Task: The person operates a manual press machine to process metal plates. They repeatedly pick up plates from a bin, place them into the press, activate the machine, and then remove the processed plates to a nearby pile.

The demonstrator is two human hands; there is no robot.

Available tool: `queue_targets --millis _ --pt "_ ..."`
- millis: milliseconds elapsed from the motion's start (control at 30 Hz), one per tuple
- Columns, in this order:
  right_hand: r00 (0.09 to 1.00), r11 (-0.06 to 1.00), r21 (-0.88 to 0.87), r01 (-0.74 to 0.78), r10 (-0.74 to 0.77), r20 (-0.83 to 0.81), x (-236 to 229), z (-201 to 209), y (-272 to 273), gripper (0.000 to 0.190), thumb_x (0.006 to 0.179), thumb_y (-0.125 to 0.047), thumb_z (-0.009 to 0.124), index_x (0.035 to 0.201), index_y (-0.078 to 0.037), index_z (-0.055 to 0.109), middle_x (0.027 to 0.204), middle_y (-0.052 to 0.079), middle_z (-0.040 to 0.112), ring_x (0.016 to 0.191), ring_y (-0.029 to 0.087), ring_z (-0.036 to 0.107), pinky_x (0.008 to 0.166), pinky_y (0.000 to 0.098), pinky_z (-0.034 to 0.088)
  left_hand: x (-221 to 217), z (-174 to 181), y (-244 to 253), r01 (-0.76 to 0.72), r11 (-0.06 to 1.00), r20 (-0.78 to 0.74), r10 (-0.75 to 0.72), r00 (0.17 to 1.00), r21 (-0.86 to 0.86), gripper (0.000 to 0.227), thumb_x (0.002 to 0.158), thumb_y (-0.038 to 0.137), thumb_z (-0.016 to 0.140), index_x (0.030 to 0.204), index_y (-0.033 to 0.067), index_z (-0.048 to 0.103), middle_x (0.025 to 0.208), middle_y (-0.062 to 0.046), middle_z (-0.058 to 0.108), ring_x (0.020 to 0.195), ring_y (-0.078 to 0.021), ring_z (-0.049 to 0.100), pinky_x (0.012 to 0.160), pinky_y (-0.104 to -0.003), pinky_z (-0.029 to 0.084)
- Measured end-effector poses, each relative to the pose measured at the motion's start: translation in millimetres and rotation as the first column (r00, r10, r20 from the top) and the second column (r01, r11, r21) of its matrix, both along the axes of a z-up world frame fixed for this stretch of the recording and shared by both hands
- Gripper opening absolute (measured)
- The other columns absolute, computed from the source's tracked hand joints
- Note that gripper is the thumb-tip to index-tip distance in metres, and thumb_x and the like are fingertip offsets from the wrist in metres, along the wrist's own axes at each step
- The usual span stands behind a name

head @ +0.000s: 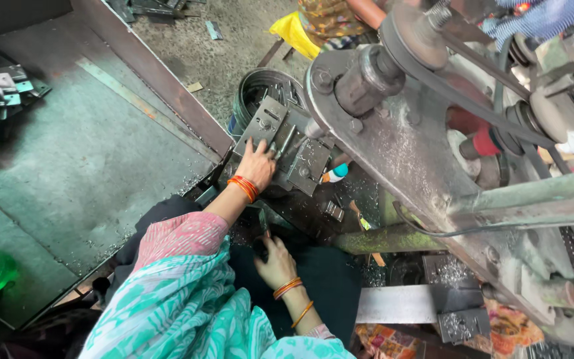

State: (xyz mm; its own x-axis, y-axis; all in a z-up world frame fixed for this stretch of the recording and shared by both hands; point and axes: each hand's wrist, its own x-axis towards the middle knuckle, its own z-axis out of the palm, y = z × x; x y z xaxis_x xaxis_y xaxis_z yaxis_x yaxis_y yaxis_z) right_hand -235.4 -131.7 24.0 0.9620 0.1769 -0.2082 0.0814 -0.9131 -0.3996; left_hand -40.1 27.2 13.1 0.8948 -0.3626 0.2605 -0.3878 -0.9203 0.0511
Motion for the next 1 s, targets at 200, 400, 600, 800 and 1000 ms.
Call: queue_targets --millis 200,400,600,800,1000 --pt "0.998 0.997 -0.035 -0.063 0.063 0.005 19 24 -1 0.05 0.083 -0.032 0.076 0.129 -0.017 0.065 0.127 0.018 0.064 0.112 0.041 0.065 0.09 0.0485 0.056 -12 5 4 0.021 1.0 -0.032 -0.021 0.999 -0.001 0.03 0.094 0.026 0.053 0.108 0.0134 0.077 0.13 -0.002 0.064 0.139 -0.0328 0.039 0.115 -0.068 0.025" --pt "0.998 0.995 -0.102 -0.003 0.01 0.067 -18 -49 0 0.062 0.078 -0.023 0.08 0.136 -0.019 0.056 0.142 0.021 0.05 0.11 0.044 0.063 0.089 0.0514 0.055 -6 -1 6 0.028 0.998 0.037 -0.025 0.999 -0.063 0.032 0.089 0.025 0.055 0.109 0.0129 0.076 0.134 -0.003 0.062 0.139 -0.0339 0.038 0.114 -0.067 0.026" --pt "0.999 1.0 -0.001 0.023 -0.023 0.048 -30 -63 -4 0.062 0.079 -0.021 0.079 0.136 -0.021 0.055 0.141 0.018 0.051 0.112 0.044 0.063 0.089 0.0511 0.055 -10 -6 6 0.017 0.996 0.118 -0.006 0.993 -0.09 0.032 0.089 0.025 0.056 0.11 0.0122 0.076 0.133 -0.004 0.064 0.136 -0.0332 0.042 0.115 -0.065 0.028" --pt "0.999 0.997 -0.065 -0.049 0.05 0.014 13 5 -7 0.056 0.086 -0.03 0.076 0.137 -0.018 0.057 0.128 0.016 0.064 0.112 0.041 0.066 0.091 0.0482 0.057 13 -5 -6 0.014 0.999 0.023 -0.013 1.0 -0.044 0.029 0.092 0.025 0.055 0.106 0.0134 0.077 0.131 -0.003 0.065 0.136 -0.0321 0.043 0.115 -0.063 0.029" --pt "1.0 0.995 -0.097 -0.01 0.008 -0.023 3 -17 -2 0.063 0.081 -0.026 0.077 0.139 -0.02 0.053 0.133 0.018 0.058 0.109 0.043 0.065 0.088 0.051 0.056 41 -5 -20 -0.015 0.998 -0.001 0.014 1.0 -0.069 0.029 0.094 0.023 0.054 0.108 0.0144 0.078 0.134 0.001 0.064 0.138 -0.0299 0.042 0.118 -0.065 0.026"
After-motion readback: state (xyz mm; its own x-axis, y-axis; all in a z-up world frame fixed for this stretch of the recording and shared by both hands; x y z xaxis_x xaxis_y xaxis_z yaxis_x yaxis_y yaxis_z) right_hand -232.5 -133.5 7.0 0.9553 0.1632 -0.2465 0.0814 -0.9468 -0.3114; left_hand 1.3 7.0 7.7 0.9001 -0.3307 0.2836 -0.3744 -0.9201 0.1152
